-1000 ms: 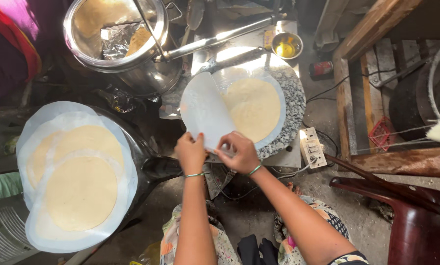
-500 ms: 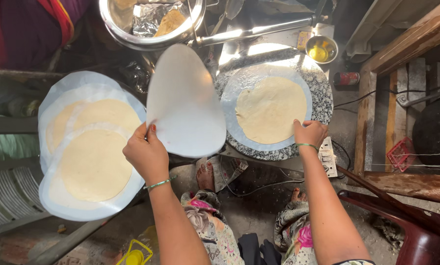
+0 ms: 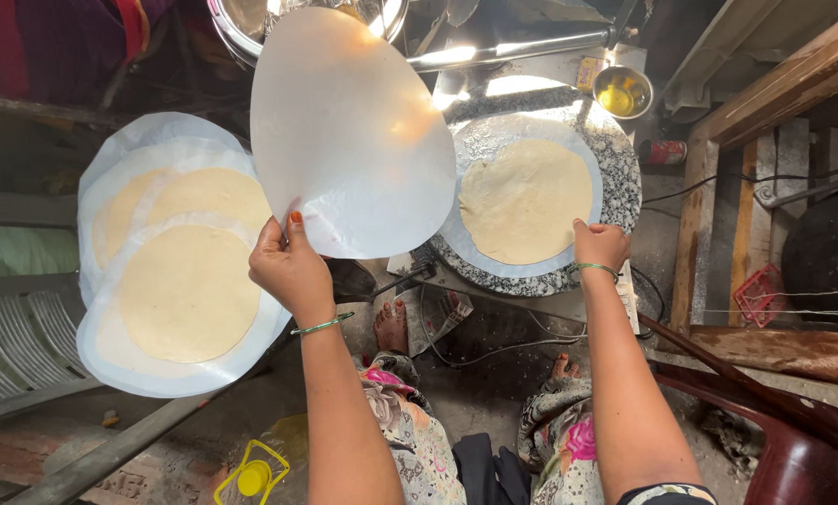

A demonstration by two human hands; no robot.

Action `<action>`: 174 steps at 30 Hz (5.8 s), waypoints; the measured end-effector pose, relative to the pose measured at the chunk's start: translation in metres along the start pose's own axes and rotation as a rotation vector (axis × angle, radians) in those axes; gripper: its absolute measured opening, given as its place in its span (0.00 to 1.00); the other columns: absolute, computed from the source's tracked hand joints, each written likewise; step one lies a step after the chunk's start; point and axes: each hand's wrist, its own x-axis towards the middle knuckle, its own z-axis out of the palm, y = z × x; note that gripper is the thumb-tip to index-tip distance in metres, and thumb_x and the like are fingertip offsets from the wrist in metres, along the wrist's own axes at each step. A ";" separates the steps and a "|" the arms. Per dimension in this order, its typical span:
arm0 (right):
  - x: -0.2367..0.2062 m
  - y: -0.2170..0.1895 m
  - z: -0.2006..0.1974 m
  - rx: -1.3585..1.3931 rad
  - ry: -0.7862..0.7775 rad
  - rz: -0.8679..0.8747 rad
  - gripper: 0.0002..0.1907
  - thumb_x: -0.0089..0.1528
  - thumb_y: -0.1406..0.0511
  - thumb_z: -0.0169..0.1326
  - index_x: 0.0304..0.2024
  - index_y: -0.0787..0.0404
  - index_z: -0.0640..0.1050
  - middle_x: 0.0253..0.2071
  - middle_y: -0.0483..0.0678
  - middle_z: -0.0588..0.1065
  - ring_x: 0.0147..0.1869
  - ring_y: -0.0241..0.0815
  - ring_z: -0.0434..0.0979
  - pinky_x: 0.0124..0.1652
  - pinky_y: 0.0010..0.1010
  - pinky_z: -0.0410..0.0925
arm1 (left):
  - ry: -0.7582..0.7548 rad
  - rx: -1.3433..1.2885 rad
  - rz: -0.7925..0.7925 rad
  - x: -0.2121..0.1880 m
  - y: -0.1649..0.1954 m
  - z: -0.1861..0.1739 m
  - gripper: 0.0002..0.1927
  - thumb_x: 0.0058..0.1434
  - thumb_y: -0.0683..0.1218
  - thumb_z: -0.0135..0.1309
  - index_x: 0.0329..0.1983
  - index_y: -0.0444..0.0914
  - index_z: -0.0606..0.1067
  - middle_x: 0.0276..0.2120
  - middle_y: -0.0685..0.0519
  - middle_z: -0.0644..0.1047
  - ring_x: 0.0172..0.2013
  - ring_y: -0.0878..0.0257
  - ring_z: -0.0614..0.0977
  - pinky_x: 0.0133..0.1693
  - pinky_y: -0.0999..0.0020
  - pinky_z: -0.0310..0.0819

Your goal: The person sits and makes papad sheets: they place a dough ball under a plastic sheet on a stone plate, roll it flat with a manual roller press, peel the plastic off the flattened sheet, and stack the finished sheet with others. They then portion a large mass of dough into small balls, arranging the balls in a metal tray.

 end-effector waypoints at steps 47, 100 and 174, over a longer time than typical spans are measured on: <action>-0.038 -0.034 0.012 0.187 -0.287 -0.143 0.29 0.67 0.49 0.53 0.66 0.53 0.75 0.60 0.56 0.78 0.63 0.61 0.71 0.66 0.47 0.64 | -0.034 -0.373 -0.276 -0.007 -0.058 0.052 0.10 0.65 0.43 0.59 0.30 0.33 0.78 0.16 0.59 0.71 0.18 0.71 0.67 0.21 0.70 0.62; -0.014 -0.018 -0.014 0.578 0.032 -0.288 0.11 0.68 0.64 0.45 0.43 0.65 0.76 0.36 0.57 0.79 0.40 0.54 0.80 0.42 0.43 0.71 | -0.242 -0.562 -0.432 0.001 -0.089 0.068 0.07 0.62 0.38 0.59 0.42 0.39 0.77 0.34 0.54 0.76 0.29 0.65 0.75 0.25 0.69 0.67; -0.055 0.016 -0.016 0.889 -0.574 0.443 0.25 0.62 0.56 0.57 0.54 0.67 0.71 0.45 0.57 0.75 0.37 0.46 0.82 0.27 0.33 0.73 | -0.666 0.033 -0.469 -0.126 -0.047 0.161 0.11 0.62 0.40 0.58 0.43 0.26 0.79 0.32 0.43 0.83 0.24 0.59 0.86 0.24 0.69 0.83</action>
